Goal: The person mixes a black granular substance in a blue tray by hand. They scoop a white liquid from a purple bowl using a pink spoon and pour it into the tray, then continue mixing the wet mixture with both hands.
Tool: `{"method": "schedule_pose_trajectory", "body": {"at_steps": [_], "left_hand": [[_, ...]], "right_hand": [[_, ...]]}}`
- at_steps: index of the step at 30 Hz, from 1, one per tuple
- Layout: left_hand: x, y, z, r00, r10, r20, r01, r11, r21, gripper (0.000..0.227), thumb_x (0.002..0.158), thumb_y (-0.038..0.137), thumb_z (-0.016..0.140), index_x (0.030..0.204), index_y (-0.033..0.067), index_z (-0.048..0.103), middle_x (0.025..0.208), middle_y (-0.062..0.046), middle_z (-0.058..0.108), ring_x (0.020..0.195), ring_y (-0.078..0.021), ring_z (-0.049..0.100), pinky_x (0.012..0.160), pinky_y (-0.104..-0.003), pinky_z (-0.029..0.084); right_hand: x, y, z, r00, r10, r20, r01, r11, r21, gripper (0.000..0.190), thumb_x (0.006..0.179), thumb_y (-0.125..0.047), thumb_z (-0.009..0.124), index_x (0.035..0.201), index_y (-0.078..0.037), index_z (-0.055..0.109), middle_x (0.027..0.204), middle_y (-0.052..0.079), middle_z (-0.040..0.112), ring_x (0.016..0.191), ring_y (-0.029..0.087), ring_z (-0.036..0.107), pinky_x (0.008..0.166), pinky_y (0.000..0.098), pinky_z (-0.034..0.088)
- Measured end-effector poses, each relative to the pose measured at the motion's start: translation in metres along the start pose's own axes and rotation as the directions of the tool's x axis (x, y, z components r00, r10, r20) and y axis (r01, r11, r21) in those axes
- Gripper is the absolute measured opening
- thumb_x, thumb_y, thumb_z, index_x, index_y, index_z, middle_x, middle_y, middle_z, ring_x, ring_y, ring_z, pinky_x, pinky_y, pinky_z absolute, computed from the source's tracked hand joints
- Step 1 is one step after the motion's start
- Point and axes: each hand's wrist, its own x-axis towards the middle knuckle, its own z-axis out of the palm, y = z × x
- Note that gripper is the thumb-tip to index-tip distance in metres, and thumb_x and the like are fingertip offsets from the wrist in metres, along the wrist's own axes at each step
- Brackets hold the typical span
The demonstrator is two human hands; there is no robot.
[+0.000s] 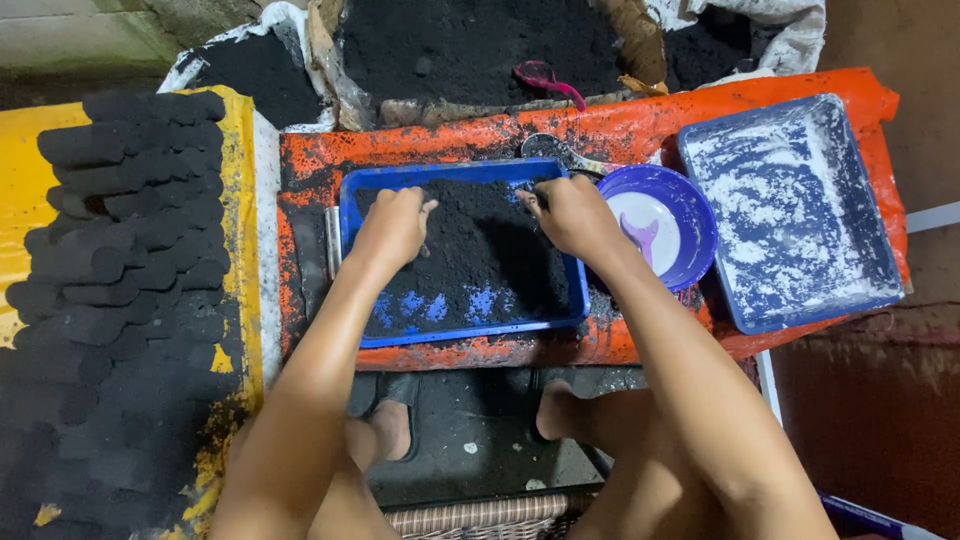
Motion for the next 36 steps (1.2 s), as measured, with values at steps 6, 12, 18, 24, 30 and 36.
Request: {"method": "schedule_pose_trajectory", "body": {"at_steps": [6,12,18,24,30,36], "left_hand": [[0.0,0.007,-0.001,0.999,0.032,-0.029,-0.035,0.996,-0.088,0.023,0.085,0.008,0.044,0.088,-0.0119,0.056,0.058,-0.022,0.058,0.049,-0.0273,0.059,0.043,-0.035,0.049],[-0.013,0.017,-0.013,0.952,-0.066,0.3,0.077,0.997,-0.026,0.038,0.082,0.008,0.035,0.115,-0.0105,0.04,0.104,-0.032,0.05,0.102,-0.0421,0.047,0.082,-0.05,0.044],[-0.02,0.008,0.006,0.981,-0.084,0.178,0.071,0.994,0.078,0.044,0.086,0.018,0.04,0.121,-0.0093,0.033,0.098,-0.032,0.053,0.094,-0.0389,0.054,0.074,-0.046,0.049],[-0.041,0.016,0.005,0.985,-0.172,0.034,0.161,0.964,0.212,0.06,0.082,0.038,0.046,0.124,-0.0021,0.033,0.096,-0.029,0.055,0.093,-0.0385,0.055,0.077,-0.048,0.047],[-0.071,0.008,0.049,0.822,-0.533,0.202,0.436,0.816,0.38,0.075,0.086,0.05,0.026,0.129,-0.0101,0.017,0.134,-0.028,0.016,0.125,-0.0369,0.021,0.1,-0.044,0.025],[-0.052,-0.008,0.121,0.786,-0.597,0.16,0.554,0.795,0.247,0.075,0.084,0.047,0.034,0.121,-0.017,0.024,0.117,-0.029,0.031,0.109,-0.0404,0.037,0.085,-0.046,0.04]], "right_hand": [[-0.004,-0.01,0.003,0.991,0.014,0.133,-0.003,0.997,-0.078,0.036,0.078,-0.01,0.05,0.11,0.004,0.048,0.089,0.027,0.058,0.081,0.036,0.059,0.066,0.0429,0.049],[-0.003,-0.002,0.016,0.888,0.126,0.442,-0.084,0.99,-0.114,0.052,0.077,-0.03,0.056,0.11,0.009,0.045,0.104,0.031,0.052,0.1,0.043,0.05,0.084,0.0497,0.042],[-0.028,0.006,0.066,0.822,0.236,0.518,-0.128,0.963,-0.237,0.06,0.079,-0.038,0.045,0.111,0.012,0.037,0.11,0.03,0.047,0.104,0.039,0.048,0.087,0.0441,0.042],[-0.028,0.024,0.084,0.901,0.28,0.331,-0.27,0.96,-0.077,0.049,0.078,-0.033,0.041,0.103,0.008,0.044,0.093,0.028,0.056,0.091,0.038,0.056,0.072,0.0441,0.048],[-0.057,0.009,0.081,0.844,0.372,0.387,-0.327,0.928,-0.18,0.052,0.076,-0.033,0.042,0.103,0.012,0.046,0.1,0.028,0.054,0.095,0.04,0.054,0.075,0.0432,0.048],[-0.042,0.028,0.151,0.887,0.394,0.239,-0.317,0.898,-0.305,0.05,0.07,-0.018,0.054,0.095,0.023,0.042,0.092,0.033,0.047,0.084,0.044,0.052,0.066,0.0452,0.049]]}}
